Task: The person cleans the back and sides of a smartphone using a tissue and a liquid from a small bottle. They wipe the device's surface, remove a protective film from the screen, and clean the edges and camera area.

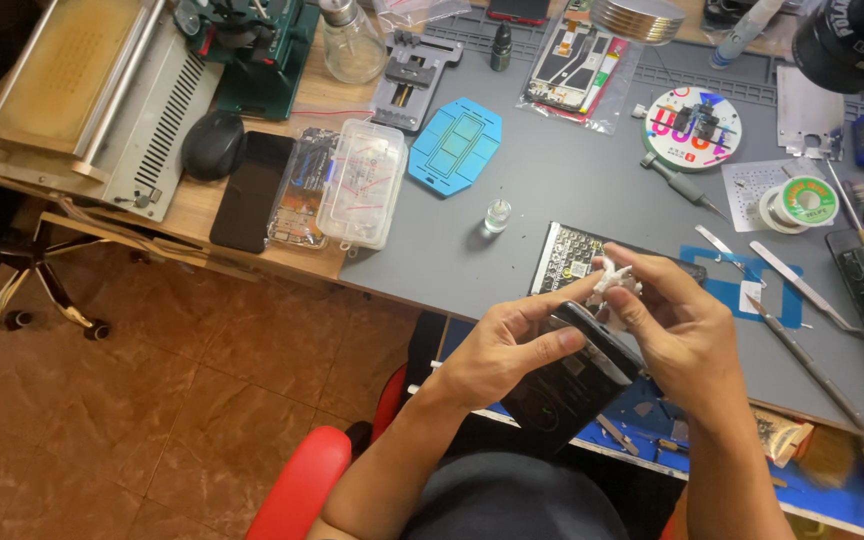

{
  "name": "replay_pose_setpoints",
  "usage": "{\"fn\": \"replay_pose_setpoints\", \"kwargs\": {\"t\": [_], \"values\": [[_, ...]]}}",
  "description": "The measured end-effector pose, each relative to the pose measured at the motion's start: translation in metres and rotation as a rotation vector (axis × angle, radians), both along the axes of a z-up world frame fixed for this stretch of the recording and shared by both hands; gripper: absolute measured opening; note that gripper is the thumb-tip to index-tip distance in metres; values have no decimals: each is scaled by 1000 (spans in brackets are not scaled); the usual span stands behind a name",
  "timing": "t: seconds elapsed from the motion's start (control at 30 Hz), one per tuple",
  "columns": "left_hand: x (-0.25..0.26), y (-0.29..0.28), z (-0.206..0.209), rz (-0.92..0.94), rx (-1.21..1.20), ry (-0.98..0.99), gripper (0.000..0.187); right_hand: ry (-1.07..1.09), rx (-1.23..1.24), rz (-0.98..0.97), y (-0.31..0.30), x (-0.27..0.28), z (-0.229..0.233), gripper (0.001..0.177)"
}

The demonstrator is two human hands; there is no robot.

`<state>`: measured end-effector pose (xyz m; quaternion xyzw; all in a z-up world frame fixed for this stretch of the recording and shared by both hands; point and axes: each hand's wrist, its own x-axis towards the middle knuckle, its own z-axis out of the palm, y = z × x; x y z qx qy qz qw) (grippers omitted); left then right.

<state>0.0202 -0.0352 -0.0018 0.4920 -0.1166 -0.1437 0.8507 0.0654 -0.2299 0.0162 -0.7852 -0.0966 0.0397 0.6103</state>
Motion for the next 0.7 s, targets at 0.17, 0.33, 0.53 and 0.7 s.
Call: {"fn": "replay_pose_setpoints", "kwargs": {"t": [0.17, 0.33, 0.53, 0.7], "values": [[0, 9, 10, 14, 54, -110, 53, -115, 69, 32, 0, 7, -6, 12], [4, -1, -9, 130, -151, -24, 24, -409, 49, -22, 4, 18, -22, 20], [5, 0, -12, 150, -189, -4, 21, -395, 109, -3, 8, 15, -22, 19], [7, 2, -5, 131, -138, -27, 21, -283, 170, -72, 10, 18, -29, 23]]}}
